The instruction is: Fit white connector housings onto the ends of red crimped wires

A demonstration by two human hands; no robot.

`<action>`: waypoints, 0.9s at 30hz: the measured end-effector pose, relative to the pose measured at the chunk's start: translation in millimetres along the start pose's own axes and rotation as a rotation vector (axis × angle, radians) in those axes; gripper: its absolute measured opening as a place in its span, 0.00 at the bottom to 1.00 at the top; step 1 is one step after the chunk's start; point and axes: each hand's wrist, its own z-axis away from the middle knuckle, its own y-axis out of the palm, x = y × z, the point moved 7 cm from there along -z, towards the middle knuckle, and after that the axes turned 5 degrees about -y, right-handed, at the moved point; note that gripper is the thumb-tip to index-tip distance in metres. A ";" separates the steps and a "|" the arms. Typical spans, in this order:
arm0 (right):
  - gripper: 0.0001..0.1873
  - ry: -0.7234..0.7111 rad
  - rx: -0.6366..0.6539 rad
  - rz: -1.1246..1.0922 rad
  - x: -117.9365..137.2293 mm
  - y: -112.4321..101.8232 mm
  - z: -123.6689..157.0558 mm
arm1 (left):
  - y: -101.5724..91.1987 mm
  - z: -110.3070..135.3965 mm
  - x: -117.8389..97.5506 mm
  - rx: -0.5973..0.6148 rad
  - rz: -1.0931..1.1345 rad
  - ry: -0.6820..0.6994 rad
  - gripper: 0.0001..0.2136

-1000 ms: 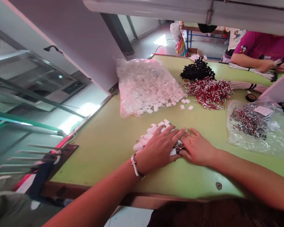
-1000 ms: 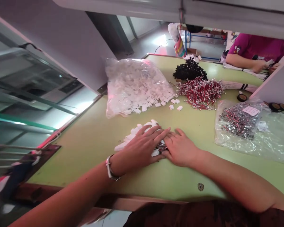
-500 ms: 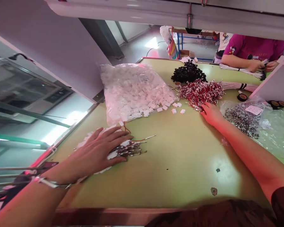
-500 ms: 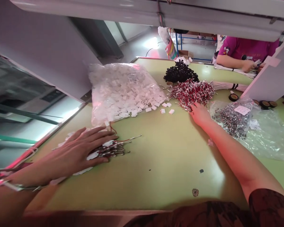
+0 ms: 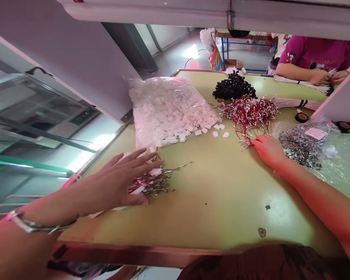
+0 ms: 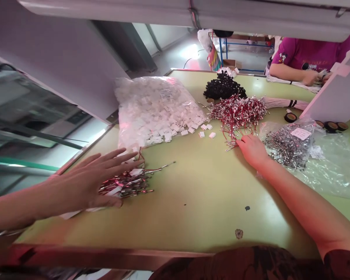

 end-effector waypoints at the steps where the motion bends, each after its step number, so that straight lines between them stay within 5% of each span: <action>1: 0.16 -0.004 -0.015 -0.012 1.6 -1.2 0.4 | -10.4 -6.4 -5.2 -0.026 0.013 -0.041 0.34; 4: 0.16 0.013 -0.105 -0.130 0.3 -14.1 1.8 | -32.8 -43.4 -39.6 -0.011 0.120 -0.161 0.25; 7: 0.16 0.127 -0.262 -0.296 -20.5 -40.7 10.7 | -41.8 -103.9 -87.3 -0.121 0.329 -0.274 0.19; 11: 0.15 0.344 -0.379 -0.457 -73.8 -68.4 45.7 | -20.6 -184.1 -140.0 -0.265 0.308 -0.328 0.20; 14: 0.14 0.476 -0.370 -0.438 -109.9 -71.9 86.4 | 8.2 -217.3 -155.1 -0.219 0.204 -0.338 0.17; 19: 0.13 0.385 -0.296 -0.349 -108.7 -51.3 126.0 | 25.5 -215.6 -142.1 -0.255 0.231 -0.350 0.18; 22: 0.13 0.278 -0.135 -0.241 -85.3 -31.1 116.9 | 28.7 -203.3 -131.1 -0.290 0.383 -0.408 0.18; 27: 0.12 0.321 0.107 -0.075 -71.3 -16.6 87.6 | 38.6 -187.5 -128.8 -0.323 0.469 -0.444 0.19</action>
